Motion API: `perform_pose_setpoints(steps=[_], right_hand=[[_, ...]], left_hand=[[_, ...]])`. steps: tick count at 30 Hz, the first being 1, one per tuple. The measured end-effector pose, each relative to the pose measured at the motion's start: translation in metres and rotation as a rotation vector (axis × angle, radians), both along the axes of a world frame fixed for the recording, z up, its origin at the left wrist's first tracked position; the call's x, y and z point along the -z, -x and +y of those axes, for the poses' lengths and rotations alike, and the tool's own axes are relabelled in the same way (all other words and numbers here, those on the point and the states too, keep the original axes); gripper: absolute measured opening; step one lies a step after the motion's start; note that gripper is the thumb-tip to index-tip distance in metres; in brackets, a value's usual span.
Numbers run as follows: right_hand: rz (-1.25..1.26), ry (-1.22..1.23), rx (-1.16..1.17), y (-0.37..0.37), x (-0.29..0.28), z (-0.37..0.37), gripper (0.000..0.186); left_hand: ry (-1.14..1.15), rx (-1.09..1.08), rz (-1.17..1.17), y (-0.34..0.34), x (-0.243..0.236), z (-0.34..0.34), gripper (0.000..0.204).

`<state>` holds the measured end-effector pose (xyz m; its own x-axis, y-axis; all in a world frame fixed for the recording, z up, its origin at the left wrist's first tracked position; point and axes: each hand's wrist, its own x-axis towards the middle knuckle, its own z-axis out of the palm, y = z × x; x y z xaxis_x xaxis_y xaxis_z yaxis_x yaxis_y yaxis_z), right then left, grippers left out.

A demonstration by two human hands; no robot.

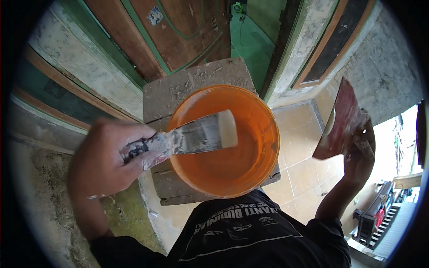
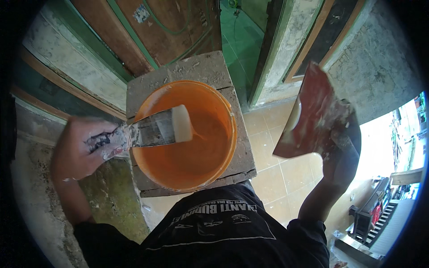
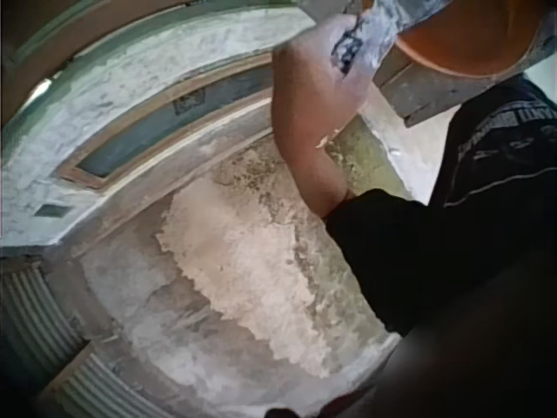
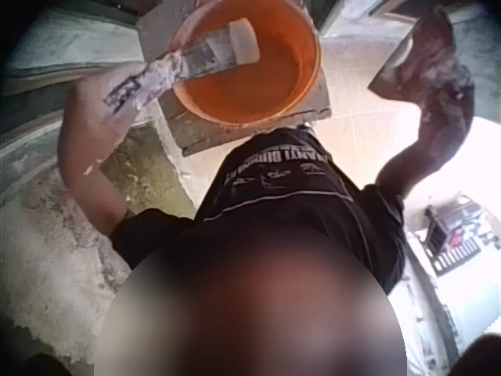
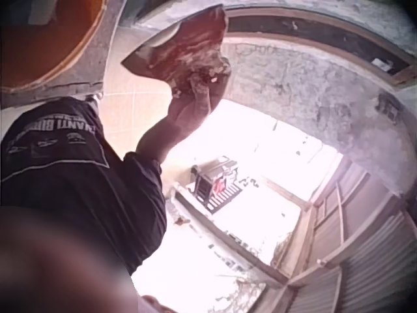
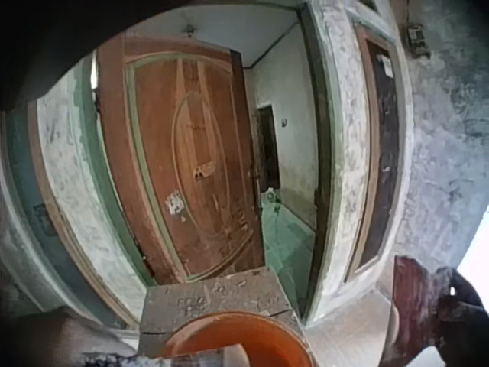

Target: The person applies putty mixture to a wall surface and smooths it with a spatula.

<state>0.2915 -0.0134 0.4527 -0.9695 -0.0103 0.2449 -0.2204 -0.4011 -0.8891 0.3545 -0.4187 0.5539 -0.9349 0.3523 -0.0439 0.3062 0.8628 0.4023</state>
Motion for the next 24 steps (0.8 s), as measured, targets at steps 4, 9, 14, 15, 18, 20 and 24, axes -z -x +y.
perform_pose_setpoints(steps=[4,9,14,15,18,20,24], right_hand=[[-0.182,0.178,-0.161,-0.018,-0.008,-0.037,0.055],[-0.206,0.342,-0.341,-0.034,0.004,-0.051,0.046],[-0.375,0.444,-0.085,-0.069,-0.002,-0.076,0.035],[-0.262,0.507,-0.315,-0.075,0.008,-0.068,0.028],[-0.32,0.503,-0.158,-0.098,0.006,-0.088,0.017],[-0.404,0.49,-0.06,-0.112,0.01,-0.089,0.02],[-0.316,0.579,-0.256,-0.131,0.017,-0.093,0.026]], left_hand=[[-0.2,-0.236,0.002,-0.027,0.023,-0.015,0.015],[-0.22,-0.197,0.054,-0.035,0.037,-0.023,0.02],[-0.328,-0.216,0.053,-0.036,0.043,-0.029,0.015],[-0.329,-0.195,0.056,-0.035,0.046,-0.031,0.015],[-0.428,-0.179,0.063,-0.036,0.058,-0.035,0.017],[-0.486,-0.194,0.067,-0.037,0.063,-0.038,0.018],[-0.557,-0.228,0.059,-0.042,0.074,-0.035,0.02]])
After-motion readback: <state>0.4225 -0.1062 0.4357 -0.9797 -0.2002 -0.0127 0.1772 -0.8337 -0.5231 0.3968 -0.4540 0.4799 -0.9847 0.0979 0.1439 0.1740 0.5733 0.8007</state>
